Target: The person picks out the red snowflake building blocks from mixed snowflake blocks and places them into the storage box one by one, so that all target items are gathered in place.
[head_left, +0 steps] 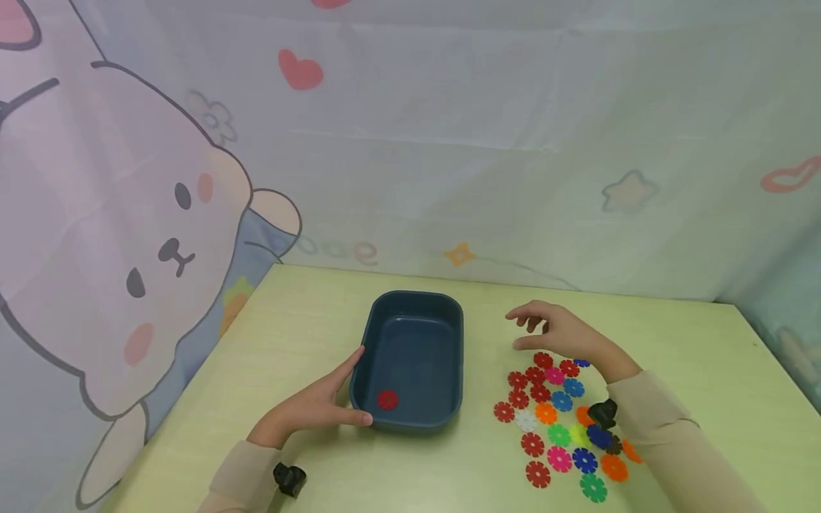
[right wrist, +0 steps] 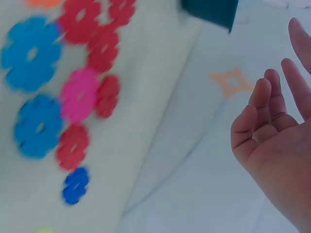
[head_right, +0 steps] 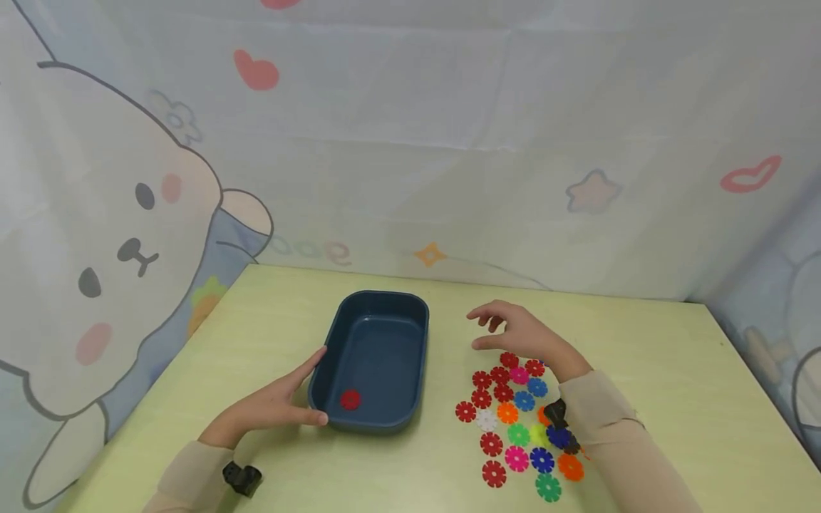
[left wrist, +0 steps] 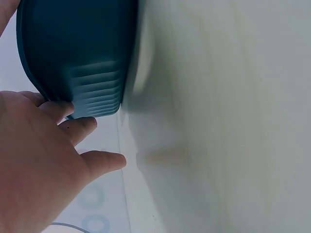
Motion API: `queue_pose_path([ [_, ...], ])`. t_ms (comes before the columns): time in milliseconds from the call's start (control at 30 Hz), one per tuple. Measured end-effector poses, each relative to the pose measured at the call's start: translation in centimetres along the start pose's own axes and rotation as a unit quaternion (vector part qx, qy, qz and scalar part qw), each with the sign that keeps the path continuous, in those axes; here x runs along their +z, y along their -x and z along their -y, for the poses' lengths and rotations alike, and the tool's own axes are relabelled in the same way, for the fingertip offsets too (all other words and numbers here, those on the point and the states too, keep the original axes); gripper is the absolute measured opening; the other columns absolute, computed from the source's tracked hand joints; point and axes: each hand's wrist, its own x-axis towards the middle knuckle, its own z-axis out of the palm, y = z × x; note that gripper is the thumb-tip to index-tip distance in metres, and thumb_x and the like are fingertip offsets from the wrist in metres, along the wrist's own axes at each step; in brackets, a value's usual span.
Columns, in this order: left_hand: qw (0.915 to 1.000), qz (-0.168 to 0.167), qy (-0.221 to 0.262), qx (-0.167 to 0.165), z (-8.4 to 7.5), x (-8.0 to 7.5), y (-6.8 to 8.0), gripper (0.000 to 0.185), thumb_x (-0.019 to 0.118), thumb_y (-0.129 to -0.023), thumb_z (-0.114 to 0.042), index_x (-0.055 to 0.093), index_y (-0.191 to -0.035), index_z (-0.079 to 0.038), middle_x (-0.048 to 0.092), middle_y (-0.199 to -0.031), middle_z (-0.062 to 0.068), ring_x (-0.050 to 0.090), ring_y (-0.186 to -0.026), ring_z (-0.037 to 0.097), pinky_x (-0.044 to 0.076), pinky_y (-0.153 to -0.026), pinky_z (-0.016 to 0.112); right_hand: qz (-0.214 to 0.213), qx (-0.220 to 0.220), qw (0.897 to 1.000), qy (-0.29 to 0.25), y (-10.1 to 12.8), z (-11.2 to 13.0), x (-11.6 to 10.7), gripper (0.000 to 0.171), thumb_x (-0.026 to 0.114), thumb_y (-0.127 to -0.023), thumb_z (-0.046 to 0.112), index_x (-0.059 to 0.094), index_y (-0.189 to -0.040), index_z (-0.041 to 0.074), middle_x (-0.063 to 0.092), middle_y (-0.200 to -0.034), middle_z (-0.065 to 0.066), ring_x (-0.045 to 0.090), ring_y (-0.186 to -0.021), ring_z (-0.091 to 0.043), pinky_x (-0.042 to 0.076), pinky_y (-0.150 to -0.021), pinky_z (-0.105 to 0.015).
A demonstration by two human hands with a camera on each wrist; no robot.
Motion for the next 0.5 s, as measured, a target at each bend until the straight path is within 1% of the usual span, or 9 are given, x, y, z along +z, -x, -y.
queue_pose_path([
  [133,1.0000,0.000,0.000,-0.001,-0.2,-0.2,0.1,0.111,0.078,-0.081,-0.039,-0.001,-0.157,-0.018,-0.002,-0.162,0.008,0.003,-0.147,0.033,0.017,-0.113,0.059,-0.011,0.023,1.000,-0.002,1.3,-2.1,-0.8,0.045,0.072,-0.088,0.025,0.059,-0.126,0.005,0.060,-0.114,-0.011,0.052,-0.096,-0.024,0.050,-0.074,-0.031],
  [200,1.0000,0.002,0.003,0.000,-0.2,-0.3,0.1,0.112,0.078,-0.081,-0.038,-0.001,-0.157,-0.018,-0.002,-0.162,0.009,0.002,-0.147,0.033,0.017,-0.113,0.059,-0.008,0.035,0.999,-0.015,1.8,-3.0,-0.8,0.046,0.071,-0.088,0.024,0.058,-0.127,0.002,0.058,-0.116,-0.015,0.052,-0.097,-0.025,0.052,-0.070,-0.032],
  [333,0.9999,0.004,0.013,0.000,-0.1,-0.3,0.2,0.111,0.078,-0.081,-0.037,-0.001,-0.157,-0.019,-0.002,-0.162,0.009,0.001,-0.147,0.034,0.016,-0.113,0.060,-0.001,0.063,0.997,-0.040,2.3,-4.7,-0.2,0.049,0.071,-0.088,0.022,0.056,-0.129,-0.001,0.057,-0.115,-0.020,0.052,-0.097,-0.027,0.053,-0.066,-0.033],
  [500,0.9998,0.006,0.019,-0.005,0.0,-0.1,0.2,0.111,0.078,-0.081,-0.037,-0.001,-0.157,-0.021,-0.002,-0.162,0.009,0.002,-0.147,0.035,0.017,-0.112,0.061,-0.001,0.097,0.994,-0.042,2.6,-6.3,0.6,0.049,0.071,-0.088,0.022,0.056,-0.128,-0.001,0.057,-0.115,-0.020,0.053,-0.095,-0.025,0.052,-0.070,-0.030],
])
